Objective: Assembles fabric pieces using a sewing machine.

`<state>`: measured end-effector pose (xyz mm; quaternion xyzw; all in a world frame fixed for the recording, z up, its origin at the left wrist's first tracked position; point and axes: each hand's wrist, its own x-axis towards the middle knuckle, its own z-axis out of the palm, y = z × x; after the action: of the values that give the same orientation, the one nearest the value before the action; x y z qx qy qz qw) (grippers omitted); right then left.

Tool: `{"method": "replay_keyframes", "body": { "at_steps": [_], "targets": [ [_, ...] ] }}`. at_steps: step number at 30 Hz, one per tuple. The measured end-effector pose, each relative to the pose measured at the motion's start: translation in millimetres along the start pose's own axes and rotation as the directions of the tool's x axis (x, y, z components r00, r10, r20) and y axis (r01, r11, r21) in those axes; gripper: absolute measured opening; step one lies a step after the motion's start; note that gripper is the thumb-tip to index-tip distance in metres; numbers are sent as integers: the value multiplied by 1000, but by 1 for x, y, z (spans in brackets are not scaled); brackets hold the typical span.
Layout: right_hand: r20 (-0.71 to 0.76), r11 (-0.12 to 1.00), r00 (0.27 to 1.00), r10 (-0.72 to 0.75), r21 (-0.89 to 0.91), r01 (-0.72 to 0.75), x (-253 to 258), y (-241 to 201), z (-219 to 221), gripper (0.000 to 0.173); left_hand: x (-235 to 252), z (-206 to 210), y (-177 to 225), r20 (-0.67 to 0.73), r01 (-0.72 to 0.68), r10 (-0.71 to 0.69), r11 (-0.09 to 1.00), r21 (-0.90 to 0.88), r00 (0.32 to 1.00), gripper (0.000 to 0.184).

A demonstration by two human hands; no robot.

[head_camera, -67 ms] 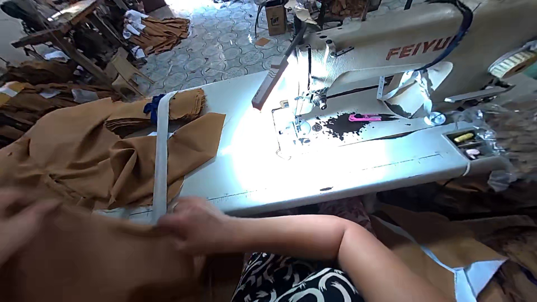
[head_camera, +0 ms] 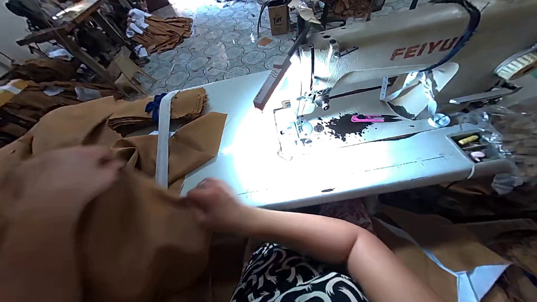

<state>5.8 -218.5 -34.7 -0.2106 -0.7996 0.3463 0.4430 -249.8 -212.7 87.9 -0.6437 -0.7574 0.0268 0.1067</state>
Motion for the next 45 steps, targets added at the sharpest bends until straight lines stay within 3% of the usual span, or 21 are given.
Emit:
{"method": "replay_keyframes", "body": {
  "at_steps": [2,4,6,8,9,12,15,18,21,24,29,33,36,39,42,45],
  "targets": [
    [12,953,953,301,-46,-301,-14,13,-39,20,29,8,93,50,-185,192,975,-119,980,24],
    [-23,860,871,491,-142,-489,-41,21,-77,24,75,53,150,-29,-475,483,844,-251,875,22],
    [-206,822,862,463,-265,-505,-76,27,-103,26,103,96,197,-230,-683,657,598,-420,718,21],
    [-331,759,844,422,-380,-528,-104,23,-126,25,117,124,243,-441,-772,679,304,-558,586,23],
    [-357,718,830,428,-423,-552,-113,17,-135,24,118,125,262,-477,-777,684,213,-592,552,24],
    [-360,637,830,425,-533,-557,-124,10,-145,24,115,113,293,-422,-738,751,127,-663,508,23],
    [-352,608,849,395,-593,-528,-125,15,-145,23,117,110,299,-383,-738,784,137,-660,489,24],
    [-360,578,827,431,-594,-560,-122,15,-146,11,118,105,297,-304,-708,805,192,-680,510,25],
    [-334,576,831,444,-605,-550,-123,16,-149,41,118,95,299,-194,-674,824,273,-687,532,25],
    [-326,598,848,419,-603,-527,-126,20,-149,41,116,82,304,-80,-632,818,374,-678,570,24],
    [-325,608,842,431,-584,-537,-127,20,-150,41,120,75,309,20,-568,804,437,-697,594,25],
    [-311,595,848,428,-609,-524,-127,20,-150,42,120,58,318,182,-575,781,576,-581,598,29],
    [-303,595,852,427,-614,-518,-127,20,-150,42,114,50,324,246,-553,728,659,-509,640,28],
    [-306,598,859,410,-621,-506,-128,20,-149,43,105,52,325,195,-528,674,698,-483,713,26],
    [-304,604,863,404,-619,-502,-129,20,-149,43,96,63,324,-35,-558,630,659,-505,776,29],
    [-301,609,865,402,-618,-498,-129,21,-150,43,87,73,323,-243,-650,621,596,-471,745,26]
  ]
}}
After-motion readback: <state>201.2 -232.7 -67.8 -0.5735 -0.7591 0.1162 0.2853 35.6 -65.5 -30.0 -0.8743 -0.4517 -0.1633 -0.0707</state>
